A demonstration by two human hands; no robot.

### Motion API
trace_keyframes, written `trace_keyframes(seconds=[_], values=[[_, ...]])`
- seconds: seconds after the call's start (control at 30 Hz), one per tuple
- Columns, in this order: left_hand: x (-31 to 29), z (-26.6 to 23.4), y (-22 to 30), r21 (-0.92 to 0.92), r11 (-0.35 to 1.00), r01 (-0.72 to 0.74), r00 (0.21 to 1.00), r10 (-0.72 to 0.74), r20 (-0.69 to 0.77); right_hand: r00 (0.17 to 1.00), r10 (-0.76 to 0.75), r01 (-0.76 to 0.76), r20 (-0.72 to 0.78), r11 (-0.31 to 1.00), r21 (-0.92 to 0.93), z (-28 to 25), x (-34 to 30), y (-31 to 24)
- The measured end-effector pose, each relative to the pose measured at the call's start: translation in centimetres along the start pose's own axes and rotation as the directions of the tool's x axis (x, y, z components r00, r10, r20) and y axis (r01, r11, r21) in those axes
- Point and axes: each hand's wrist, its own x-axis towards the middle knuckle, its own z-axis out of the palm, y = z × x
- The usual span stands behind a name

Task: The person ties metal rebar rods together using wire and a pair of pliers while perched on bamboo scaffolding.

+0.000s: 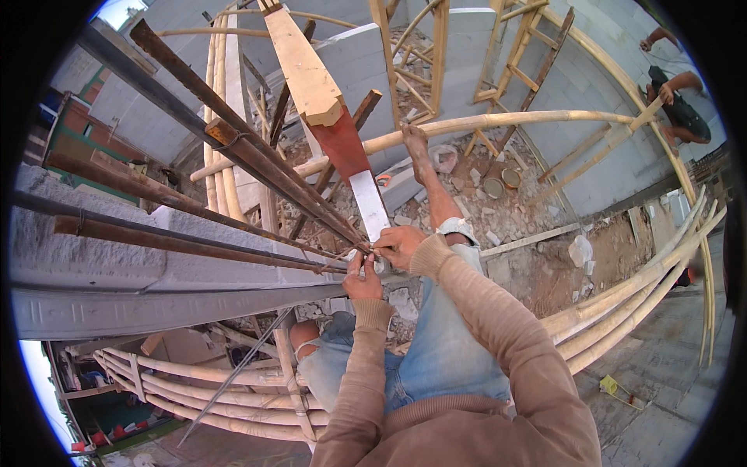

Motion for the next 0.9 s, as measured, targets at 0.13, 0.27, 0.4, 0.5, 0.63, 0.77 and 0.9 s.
trace_keyframes(seconds=[0.13,0.27,0.4,0.5,0.63,0.77,0.9], values=[[0.7,-0.1,0.2,0.017,0.998,-0.055,0.996,0.054,0.075,0.995,0.074,-0.075,0.073,0.997,0.003,-0.3,0.2,0.3],[1.1,0.4,0.5,0.064,0.985,-0.163,0.982,0.156,0.106,0.981,0.147,-0.146,0.127,0.989,-0.015,-1.0,0.2,0.0],[0.2,1.1,1.0,0.178,0.957,-0.23,0.972,0.233,0.008,0.987,-0.06,-0.03,-0.149,0.843,-0.538,-3.6,-2.5,-2.7],[0.1,1.4,1.0,0.194,0.947,-0.254,0.961,0.271,-0.063,0.906,0.136,-0.309,-0.401,0.861,-0.405,-6.7,-9.4,-4.3],[-0.1,1.5,1.5,0.059,0.987,-0.147,0.988,0.149,-0.036,0.641,0.477,-0.744,-0.601,0.578,-0.335,-6.7,-25.0,-3.0],[-0.1,1.8,1.7,0.069,0.993,-0.096,0.994,0.099,-0.042,0.485,0.681,-0.868,-0.548,0.299,-0.396,-3.1,-36.2,-6.6],[-0.2,1.9,0.9,0.043,0.996,-0.076,0.995,0.079,-0.062,0.373,0.761,-0.927,-0.531,0.279,-0.251,-0.3,-40.4,-8.6]])
